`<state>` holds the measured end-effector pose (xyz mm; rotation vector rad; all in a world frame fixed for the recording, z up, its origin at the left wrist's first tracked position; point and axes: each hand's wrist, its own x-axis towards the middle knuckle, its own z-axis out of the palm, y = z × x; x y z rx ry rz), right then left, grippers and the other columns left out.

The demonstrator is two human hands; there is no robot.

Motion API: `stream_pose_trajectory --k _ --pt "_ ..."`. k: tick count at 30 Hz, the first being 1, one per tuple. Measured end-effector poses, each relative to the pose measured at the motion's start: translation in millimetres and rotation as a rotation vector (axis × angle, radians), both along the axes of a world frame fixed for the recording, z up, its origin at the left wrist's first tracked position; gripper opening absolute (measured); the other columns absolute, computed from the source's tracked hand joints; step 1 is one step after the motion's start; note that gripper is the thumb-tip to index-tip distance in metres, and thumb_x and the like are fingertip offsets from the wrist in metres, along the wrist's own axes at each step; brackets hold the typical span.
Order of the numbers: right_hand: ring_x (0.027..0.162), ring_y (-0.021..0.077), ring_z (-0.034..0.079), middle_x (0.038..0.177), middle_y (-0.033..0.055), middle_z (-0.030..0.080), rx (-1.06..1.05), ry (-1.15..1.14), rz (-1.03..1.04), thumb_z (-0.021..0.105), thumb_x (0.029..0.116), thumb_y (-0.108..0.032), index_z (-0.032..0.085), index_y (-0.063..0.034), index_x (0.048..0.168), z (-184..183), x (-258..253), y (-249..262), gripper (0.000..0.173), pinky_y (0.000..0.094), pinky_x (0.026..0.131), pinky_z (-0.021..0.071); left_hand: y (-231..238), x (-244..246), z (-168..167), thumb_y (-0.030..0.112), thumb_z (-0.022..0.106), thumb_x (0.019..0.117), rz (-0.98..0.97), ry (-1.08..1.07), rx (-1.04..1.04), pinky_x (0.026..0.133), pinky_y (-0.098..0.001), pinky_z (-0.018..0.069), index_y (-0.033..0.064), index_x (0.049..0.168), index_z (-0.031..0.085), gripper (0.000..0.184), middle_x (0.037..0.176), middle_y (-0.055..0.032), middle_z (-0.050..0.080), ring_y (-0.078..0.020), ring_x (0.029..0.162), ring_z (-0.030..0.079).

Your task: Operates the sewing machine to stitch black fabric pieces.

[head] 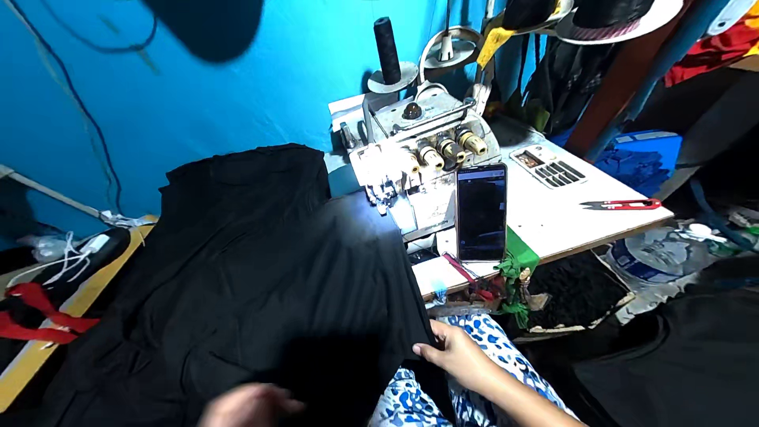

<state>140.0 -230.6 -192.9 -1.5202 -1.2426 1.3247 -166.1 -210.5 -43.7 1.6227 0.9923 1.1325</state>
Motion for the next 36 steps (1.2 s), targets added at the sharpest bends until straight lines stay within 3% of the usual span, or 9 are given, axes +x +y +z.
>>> stream_pose_trajectory --k 3,6,9,11,16,20,24,27,36 --pt "0.099 0.0122 0.071 0.108 0.0072 0.073 -0.074 0.077 -0.035 0.073 0.0942 -0.022 0.066 -0.0025 0.122 -39.3 -2.5 -28.9 0.034 0.0336 0.093 0.0577 -59.0 65.2 -69.3 0.010 0.045 0.1068 -0.045 -0.145 -0.701 0.089 -0.0377 0.0603 -0.0027 0.124 0.056 0.024 0.106 -0.0076 0.070 -0.0173 0.094 0.072" --pt "0.099 0.0125 0.071 0.111 0.0067 0.072 -0.082 0.189 -0.128 0.078 0.0873 -0.009 0.049 -0.0037 0.132 -33.8 -4.3 -57.2 0.054 0.0317 0.090 0.0595 -88.4 102.7 -135.8 0.019 0.037 0.1112 0.104 -0.343 -1.207 0.103 -0.0394 0.0515 -0.0090 0.147 0.035 0.046 0.141 -0.0233 0.054 -0.0258 0.121 0.062" --pt "0.099 0.0139 0.070 0.118 0.0069 0.066 0.038 0.213 -0.251 0.082 0.0812 -0.006 0.044 -0.0063 0.141 -21.4 -3.3 -84.3 0.071 0.0310 0.086 0.0612 -91.7 111.9 -179.1 0.047 0.016 0.1116 0.087 -0.531 -1.134 0.105 -0.0384 0.0478 -0.0083 0.149 0.031 0.068 0.144 -0.0220 0.051 -0.0246 0.128 0.057" --pt "0.096 0.0146 0.072 0.126 0.0064 0.065 0.092 0.200 -0.307 0.084 0.0796 -0.006 0.050 -0.0097 0.138 -18.4 -3.1 -101.9 0.068 0.0316 0.083 0.0630 -93.8 111.0 -189.0 0.055 0.022 0.1091 0.169 -0.747 -1.048 0.097 -0.0394 0.0542 -0.0007 0.127 0.052 0.066 0.114 -0.0106 0.067 -0.0201 0.109 0.067" --pt "0.077 0.0035 0.061 0.117 0.0017 0.065 0.117 0.105 -0.240 0.085 0.0804 -0.016 0.056 -0.0086 0.128 -10.5 7.0 -122.7 0.056 0.0223 0.070 0.0545 -110.6 102.5 -164.4 0.036 0.039 0.1097 0.334 -1.083 -0.915 0.092 -0.0442 0.0598 0.0093 0.122 0.057 0.035 0.106 -0.0067 0.073 -0.0203 0.102 0.072" --pt "0.063 0.0040 0.047 0.077 -0.0021 0.057 0.061 0.013 -0.084 0.083 0.0831 -0.025 0.067 -0.0083 0.115 -14.4 13.9 -123.9 0.039 0.0236 0.060 0.0421 -113.6 87.9 -159.3 0.036 0.042 0.1066 0.359 -0.966 -0.876 0.081 -0.0401 0.0631 0.0169 0.108 0.062 0.028 0.094 0.0006 0.076 -0.0140 0.091 0.074" --pt "0.085 0.0096 0.061 0.106 0.0079 0.068 0.053 0.008 0.122 0.076 0.0907 -0.025 0.073 -0.0041 0.110 -14.9 21.0 -123.7 0.029 0.0280 0.077 0.0519 -115.4 82.7 -157.1 0.044 0.041 0.1088 0.278 -0.721 -0.892 0.080 -0.0342 0.0630 0.0218 0.116 0.055 0.027 0.098 0.0081 0.073 -0.0062 0.094 0.072" --pt "0.097 0.0170 0.064 0.106 0.0140 0.068 0.052 -0.038 0.139 0.069 0.0963 -0.031 0.070 -0.0003 0.086 -15.7 22.7 -126.1 0.033 0.0349 0.086 0.0513 -117.1 84.4 -164.6 0.034 0.042 0.1098 0.266 -0.738 -0.861 0.087 -0.0359 0.0622 0.0146 0.120 0.058 0.027 0.103 0.0014 0.075 -0.0125 0.096 0.074" --pt "0.081 0.0038 0.063 0.098 0.0021 0.066 -0.033 0.035 -0.030 0.069 0.0965 -0.026 0.072 -0.0050 0.092 -15.0 24.7 -149.2 0.022 0.0213 0.076 0.0546 -126.4 80.1 -163.7 0.010 0.050 0.1064 0.471 -0.681 -0.838 0.081 -0.0385 0.0637 -0.0004 0.117 0.058 0.017 0.101 -0.0103 0.073 -0.0205 0.089 0.074"
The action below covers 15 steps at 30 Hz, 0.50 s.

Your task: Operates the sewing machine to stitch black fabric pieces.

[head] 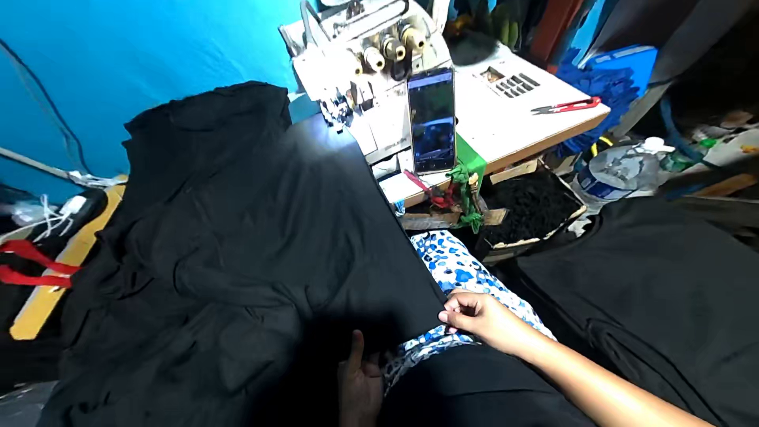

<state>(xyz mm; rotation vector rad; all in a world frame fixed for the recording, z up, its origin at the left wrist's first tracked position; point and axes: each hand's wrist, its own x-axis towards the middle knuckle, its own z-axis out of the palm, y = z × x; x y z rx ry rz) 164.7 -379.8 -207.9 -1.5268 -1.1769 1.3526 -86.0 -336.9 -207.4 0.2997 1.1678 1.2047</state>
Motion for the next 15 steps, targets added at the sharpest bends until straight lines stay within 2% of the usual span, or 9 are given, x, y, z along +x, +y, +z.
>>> stream_pose_trajectory --k 3,7,10,12,13,15 --pt "0.079 0.0029 0.064 0.097 0.0007 0.067 -0.011 -0.004 -0.029 0.070 0.0959 -0.025 0.073 -0.0060 0.092 2.4 1.5 -3.5 0.020 0.0199 0.075 0.0553 -1.2 0.4 1.6 0.006 0.052 0.1046 0.011 -0.008 0.005 0.080 -0.0388 0.0642 -0.0015 0.115 0.058 0.014 0.100 -0.0115 0.073 -0.0215 0.088 0.074" --pt "0.077 0.0029 0.068 0.088 -0.0032 0.071 -0.064 0.046 -0.018 0.069 0.0979 -0.023 0.074 -0.0082 0.095 2.9 6.9 -6.2 0.016 0.0217 0.075 0.0579 -2.4 0.1 3.8 0.001 0.056 0.1016 0.049 0.023 0.004 0.079 -0.0393 0.0643 -0.0037 0.116 0.057 0.015 0.100 -0.0136 0.072 -0.0223 0.088 0.074" --pt "0.076 0.0047 0.070 0.083 -0.0034 0.072 -0.124 0.108 -0.011 0.069 0.0977 -0.019 0.071 -0.0072 0.095 5.5 6.1 -8.9 0.012 0.0243 0.075 0.0593 -8.2 0.4 11.0 -0.003 0.058 0.0994 0.078 0.072 -0.003 0.076 -0.0365 0.0648 -0.0028 0.113 0.057 0.014 0.096 -0.0114 0.073 -0.0195 0.084 0.075" --pt "0.073 0.0100 0.071 0.082 -0.0005 0.071 -0.160 0.155 -0.045 0.070 0.0949 -0.014 0.064 -0.0058 0.095 5.7 2.1 -5.0 0.010 0.0292 0.072 0.0612 -5.7 2.1 14.2 -0.002 0.054 0.1020 0.070 0.056 -0.017 0.078 -0.0345 0.0643 -0.0001 0.114 0.055 0.013 0.096 -0.0075 0.073 -0.0162 0.085 0.074" --pt "0.073 0.0129 0.072 0.084 0.0013 0.070 -0.168 0.180 -0.054 0.070 0.0932 -0.012 0.061 -0.0050 0.099 3.8 0.1 -0.4 0.013 0.0317 0.071 0.0630 -0.4 3.0 14.4 0.001 0.048 0.1053 0.049 0.016 -0.042 0.079 -0.0340 0.0635 0.0018 0.115 0.054 0.011 0.096 -0.0058 0.072 -0.0148 0.087 0.073" --pt "0.073 0.0140 0.071 0.087 0.0027 0.070 -0.171 0.186 0.014 0.069 0.0941 -0.012 0.061 -0.0035 0.110 -1.2 -0.9 9.2 0.019 0.0330 0.072 0.0627 12.2 4.1 12.4 0.012 0.034 0.1104 -0.001 -0.102 -0.074 0.078 -0.0323 0.0621 0.0056 0.116 0.054 0.022 0.095 -0.0035 0.071 -0.0126 0.087 0.072"
